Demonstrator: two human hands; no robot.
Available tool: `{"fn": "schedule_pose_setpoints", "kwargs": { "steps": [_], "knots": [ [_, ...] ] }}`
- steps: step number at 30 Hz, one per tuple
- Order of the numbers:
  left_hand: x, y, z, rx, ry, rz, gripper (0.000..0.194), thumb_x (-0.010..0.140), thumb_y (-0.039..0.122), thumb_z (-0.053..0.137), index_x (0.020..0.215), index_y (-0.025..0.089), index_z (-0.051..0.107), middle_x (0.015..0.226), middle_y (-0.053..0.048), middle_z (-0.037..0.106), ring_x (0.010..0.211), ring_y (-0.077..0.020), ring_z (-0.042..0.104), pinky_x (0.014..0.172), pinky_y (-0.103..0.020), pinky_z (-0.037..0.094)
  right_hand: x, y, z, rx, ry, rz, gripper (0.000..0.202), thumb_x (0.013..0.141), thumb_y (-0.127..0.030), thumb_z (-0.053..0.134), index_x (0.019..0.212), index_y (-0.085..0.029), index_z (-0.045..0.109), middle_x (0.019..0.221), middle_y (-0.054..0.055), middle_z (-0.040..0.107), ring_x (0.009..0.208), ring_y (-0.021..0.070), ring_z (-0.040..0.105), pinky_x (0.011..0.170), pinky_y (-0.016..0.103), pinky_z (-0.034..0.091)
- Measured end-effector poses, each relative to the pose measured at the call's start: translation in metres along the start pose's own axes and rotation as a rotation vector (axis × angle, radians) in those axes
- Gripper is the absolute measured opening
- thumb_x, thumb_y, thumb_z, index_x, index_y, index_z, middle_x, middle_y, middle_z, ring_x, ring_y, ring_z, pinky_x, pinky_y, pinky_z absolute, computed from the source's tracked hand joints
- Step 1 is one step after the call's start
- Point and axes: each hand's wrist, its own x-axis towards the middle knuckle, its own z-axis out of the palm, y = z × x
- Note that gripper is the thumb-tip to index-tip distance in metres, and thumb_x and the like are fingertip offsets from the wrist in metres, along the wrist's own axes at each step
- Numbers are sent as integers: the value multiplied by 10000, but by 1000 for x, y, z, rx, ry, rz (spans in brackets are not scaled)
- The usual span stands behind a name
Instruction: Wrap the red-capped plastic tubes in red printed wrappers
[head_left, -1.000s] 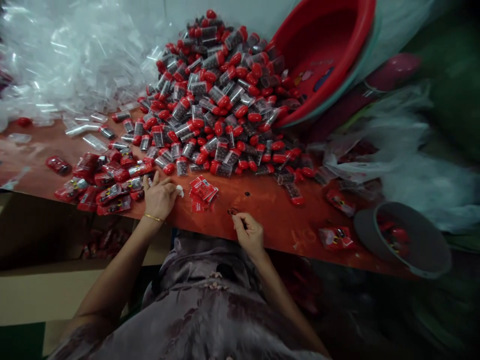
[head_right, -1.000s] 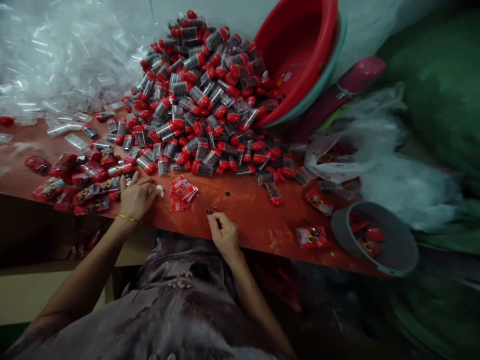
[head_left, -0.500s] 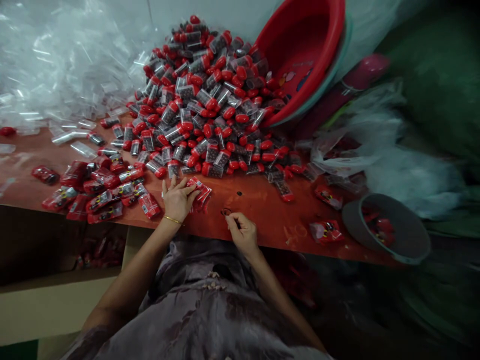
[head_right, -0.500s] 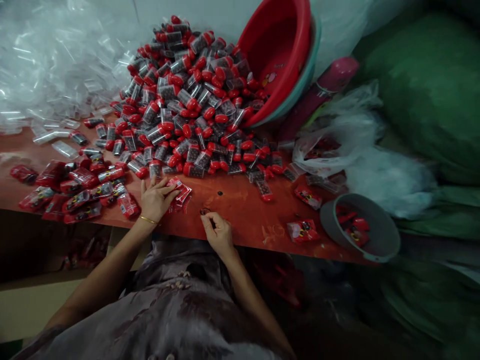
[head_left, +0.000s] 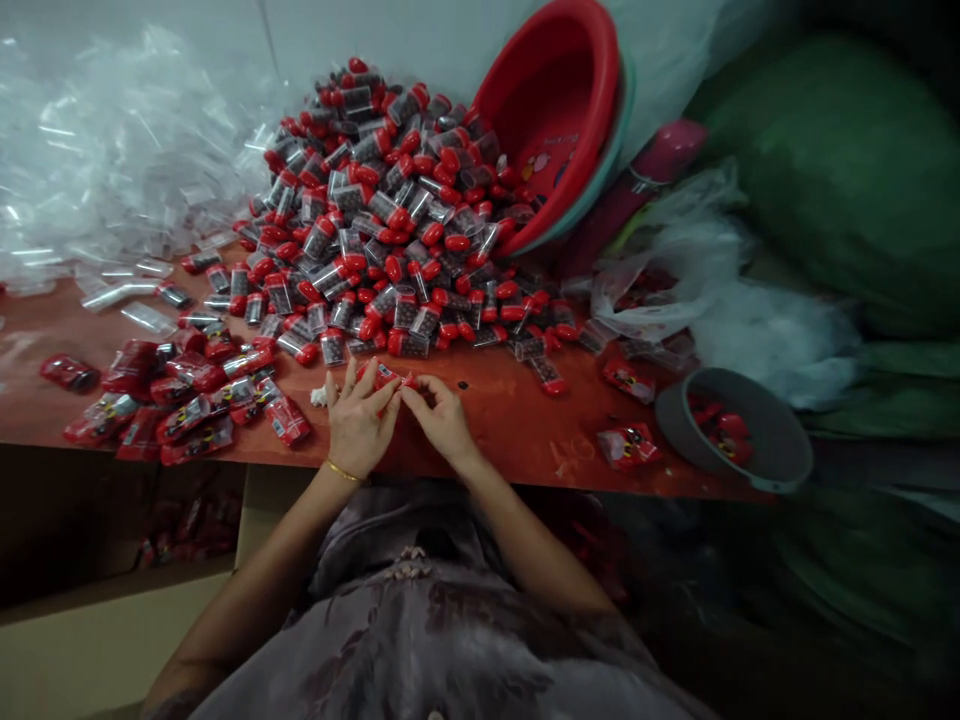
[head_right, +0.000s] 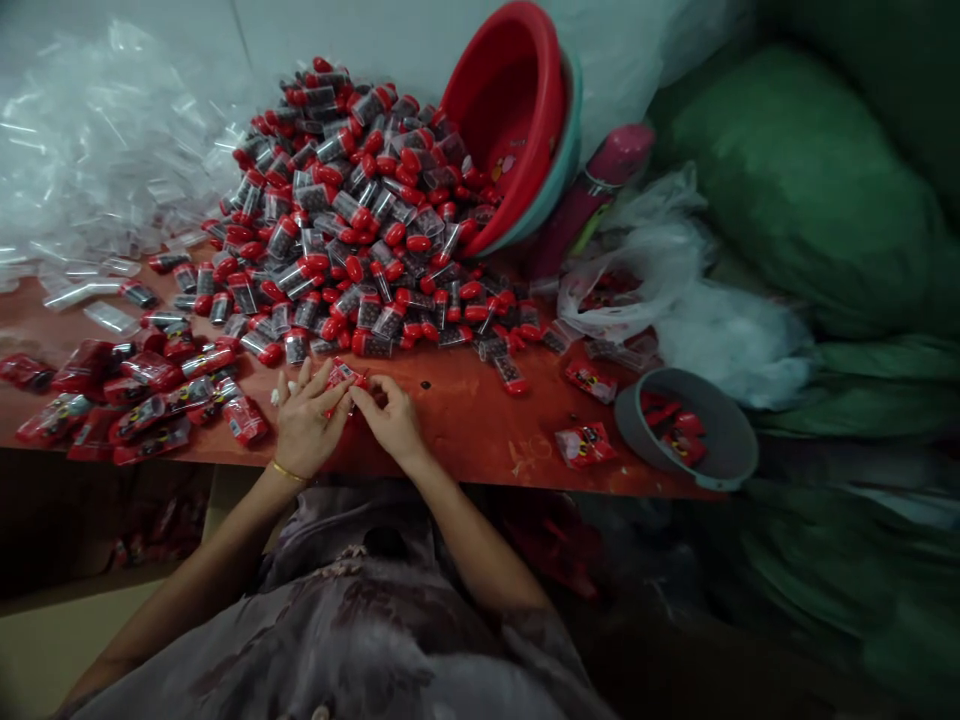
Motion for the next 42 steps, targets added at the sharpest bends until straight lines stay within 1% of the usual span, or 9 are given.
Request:
{"fn": "schedule_pose_setpoints", "kwargs": {
  "steps": [4, 7, 12, 20, 23, 26, 29, 35, 42],
  "knots": [
    [0, 6, -1, -394, 1, -220, 508, 785, 388, 618, 1244, 175, 572, 1286, -140, 589, 1240, -296, 496, 1056, -463, 341, 5, -8, 5, 18, 22, -62, 296, 840, -416, 492, 636, -201, 505, 580, -45, 454, 561, 101, 412, 561, 222, 358],
    [3, 13, 2, -884, -151, -553, 454, 694, 461, 694, 1025, 150, 677, 982, -98, 717, 873, -220, 668, 769, -324, 533, -2, -8, -1, 3, 47, -46, 348, 855, -430, 457, 590, -209, 418, 552, -54, 369, 529, 93, 346, 520, 224, 304],
    [7, 25, 14, -1266, -148, -812, 377, 523, 405, 816, 752, 133, 691, 676, -2, 684, 550, -86, 577, 548, -204, 489, -9, -1, -8, -80, 59, -40, 369, 874, -433, 419, 582, -216, 365, 552, -51, 349, 533, 98, 346, 522, 229, 295],
    [13, 2, 27, -542, -80, -436, 317, 705, 460, 670, 676, 146, 703, 581, -12, 659, 603, -175, 617, 585, -271, 466, 15, 11, -22, -425, 211, -111, 409, 884, -428, 415, 536, -217, 372, 528, -29, 439, 536, 106, 419, 551, 229, 333],
    [24, -3, 31, -238, -80, -256, 305, 779, 429, 601, 862, 160, 720, 914, -99, 733, 906, -276, 666, 795, -380, 497, 23, 15, -28, -325, 226, -52, 446, 875, -491, 411, 522, -219, 385, 456, -50, 410, 458, 97, 401, 492, 226, 316],
    [36, -1, 37, 32, -108, -78, 344, 848, 360, 510, 1038, 127, 676, 1272, -183, 588, 1262, -347, 461, 1027, -506, 344, 24, 19, -30, -248, 256, -42, 444, 857, -520, 423, 535, -214, 421, 456, -54, 422, 449, 95, 412, 482, 225, 319],
    [45, 7, 42, 177, -128, -3, 438, 885, 328, 428, 1193, 60, 586, 1388, -222, 462, 1356, -376, 310, 1078, -548, 238, 21, 22, -31, -186, 293, -13, 443, 853, -526, 428, 541, -212, 425, 457, -54, 439, 450, 94, 434, 477, 220, 336],
    [51, 16, 35, -8, -117, -27, 510, 892, 406, 399, 1215, 51, 572, 1241, -222, 595, 1199, -349, 509, 995, -476, 358, 19, 25, -40, -42, 272, 36, 301, 844, -472, 499, 729, -198, 548, 471, -78, 454, 428, 93, 460, 472, 211, 380],
    [50, 32, 37, -872, -316, -414, 491, 669, 587, 647, 822, 127, 723, 770, -75, 716, 737, -197, 628, 707, -291, 473, 15, 13, -44, -92, 198, -29, 316, 862, -467, 448, 689, -208, 505, 513, -58, 463, 459, 101, 450, 473, 220, 366]
  ]
}}
